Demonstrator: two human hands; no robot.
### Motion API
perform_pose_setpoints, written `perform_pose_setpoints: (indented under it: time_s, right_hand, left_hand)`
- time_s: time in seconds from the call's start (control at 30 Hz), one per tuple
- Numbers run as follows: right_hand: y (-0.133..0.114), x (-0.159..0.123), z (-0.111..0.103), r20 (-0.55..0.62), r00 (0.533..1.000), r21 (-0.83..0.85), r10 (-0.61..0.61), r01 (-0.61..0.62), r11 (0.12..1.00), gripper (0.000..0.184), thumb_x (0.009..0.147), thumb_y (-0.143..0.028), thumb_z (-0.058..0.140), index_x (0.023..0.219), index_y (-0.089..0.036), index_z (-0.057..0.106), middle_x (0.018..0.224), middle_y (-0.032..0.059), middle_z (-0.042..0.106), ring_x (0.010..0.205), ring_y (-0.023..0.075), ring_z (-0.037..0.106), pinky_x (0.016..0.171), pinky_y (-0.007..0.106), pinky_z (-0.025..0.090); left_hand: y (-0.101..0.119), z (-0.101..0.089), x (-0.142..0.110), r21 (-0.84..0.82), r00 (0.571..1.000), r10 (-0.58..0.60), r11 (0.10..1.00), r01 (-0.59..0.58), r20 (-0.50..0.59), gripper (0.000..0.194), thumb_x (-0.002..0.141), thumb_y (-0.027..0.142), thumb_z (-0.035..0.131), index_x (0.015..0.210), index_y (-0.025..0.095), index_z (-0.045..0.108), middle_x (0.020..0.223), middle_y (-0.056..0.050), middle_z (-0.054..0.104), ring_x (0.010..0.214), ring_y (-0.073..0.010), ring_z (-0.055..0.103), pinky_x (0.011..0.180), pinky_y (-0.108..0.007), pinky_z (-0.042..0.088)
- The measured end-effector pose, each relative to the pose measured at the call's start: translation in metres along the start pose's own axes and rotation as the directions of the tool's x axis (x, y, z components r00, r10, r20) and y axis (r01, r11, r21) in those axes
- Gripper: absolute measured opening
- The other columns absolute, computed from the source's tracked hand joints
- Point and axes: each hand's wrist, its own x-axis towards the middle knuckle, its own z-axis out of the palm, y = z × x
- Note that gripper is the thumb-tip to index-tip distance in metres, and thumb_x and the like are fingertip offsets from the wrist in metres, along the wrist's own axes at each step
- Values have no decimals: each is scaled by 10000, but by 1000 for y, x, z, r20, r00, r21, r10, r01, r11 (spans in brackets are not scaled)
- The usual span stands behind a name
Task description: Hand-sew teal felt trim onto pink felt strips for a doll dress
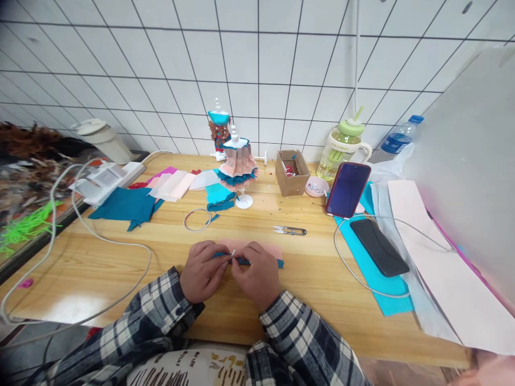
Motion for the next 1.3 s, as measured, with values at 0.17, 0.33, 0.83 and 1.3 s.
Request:
perform_pose_setpoints:
  time_s: [0.17, 0.33, 0.83, 1.3]
  right_hand:
    - [2, 3, 4, -9, 994, 134, 111, -109, 985, 58, 762, -175, 628, 735, -196, 675, 712, 8, 624, 647, 131, 555, 611, 249, 440]
    - [4, 4, 5, 35, 980, 261, 197, -199, 944, 74, 769, -223, 616, 726, -194, 668, 708, 7, 629, 601, 120, 509, 570, 249, 411]
    - [1, 6, -3, 298, 833, 746, 467, -508, 431, 176, 753, -330, 618, 748, -201, 498, 879, -14, 661, 429, 32, 388, 383, 182, 248]
    - [13, 124, -84, -93, 897, 580, 432, -304, 756, 350, 658, -451, 758, 794, -193, 564, 728, 17, 692, 667, 142, 661, 604, 252, 544]
  left_hand:
    - [1, 0, 0, -14, 1000, -4, 1000, 4, -20, 229, 856, 169, 510, 977, 212, 700, 990, -61, 672, 954, -234, 515, 868, -424, 392]
    - [0, 0, 3, -105, 998, -58, 993, 55, -23, 203, 878, 214, 519, 965, 224, 702, 965, -58, 659, 937, -220, 532, 864, -421, 394]
    - [-1, -4, 11, -262, 993, -84, 963, 58, -87, 157, 874, 196, 569, 854, 232, 721, 837, -38, 643, 817, -180, 544, 768, -361, 411]
    - [-16, -3, -1, -295, 994, -35, 955, 4, -99, 198, 904, 209, 541, 957, 265, 723, 883, -51, 634, 880, -199, 548, 782, -361, 443]
